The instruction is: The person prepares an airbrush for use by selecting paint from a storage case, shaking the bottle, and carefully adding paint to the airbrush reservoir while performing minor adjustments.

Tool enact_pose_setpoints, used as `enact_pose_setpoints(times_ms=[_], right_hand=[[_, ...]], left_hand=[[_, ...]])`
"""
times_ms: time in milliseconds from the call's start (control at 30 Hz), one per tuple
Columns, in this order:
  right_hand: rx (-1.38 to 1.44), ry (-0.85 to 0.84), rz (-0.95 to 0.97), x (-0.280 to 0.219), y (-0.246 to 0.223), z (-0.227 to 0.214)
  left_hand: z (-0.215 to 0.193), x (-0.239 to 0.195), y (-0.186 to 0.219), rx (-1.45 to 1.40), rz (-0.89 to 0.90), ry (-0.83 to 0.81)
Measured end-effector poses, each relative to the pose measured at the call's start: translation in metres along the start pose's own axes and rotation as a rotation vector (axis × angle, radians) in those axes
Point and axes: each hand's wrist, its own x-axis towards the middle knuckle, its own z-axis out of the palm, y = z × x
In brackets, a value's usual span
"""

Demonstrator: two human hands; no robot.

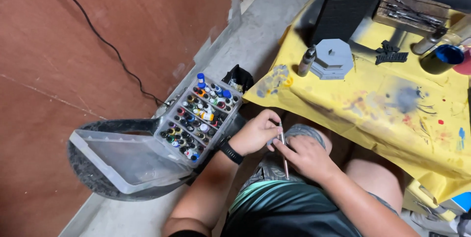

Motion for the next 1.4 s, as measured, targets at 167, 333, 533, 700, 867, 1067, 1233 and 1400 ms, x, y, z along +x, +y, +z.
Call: enact_pose_setpoints(times_ms=[167, 333, 533, 700, 867, 1067, 1233, 1400], right_hand=[[0.176, 0.232, 0.193, -0.003, 0.003, -0.012], [0.323, 0.564, 0.837, -0.022, 0.029, -0.055], [0.515, 0.836, 0.991, -0.023, 0.099, -0.132], [0.403, 0.564, 1.083, -0.023, 0.124, -0.135], [0.390, 0.444, 1.170, -0.002, 0.115, -0.136], [0.377, 0.457, 1.187, 0.001, 0.115, -0.132], [0.359, 0.461, 1.176, -0.014, 0.124, -0.130], [0.423, 0.507, 1.164, -0.017, 0.130, -0.132]], left_hand=[[0.007, -0.010, -0.016, -0.358, -0.003, -0.030], [0.019, 0.017, -0.059, -0.126, 0.117, 0.065], [0.055, 0.017, -0.041, 0.434, 0.257, 0.076], [0.103, 0.039, -0.082, 0.828, 0.371, -0.250], [0.112, 0.056, -0.117, 1.010, 0.523, -0.146], [0.111, 0.049, -0.100, 1.073, 0.499, -0.151], [0.111, 0.054, -0.117, 1.021, 0.498, -0.132], [0.108, 0.057, -0.124, 1.025, 0.544, -0.099]])
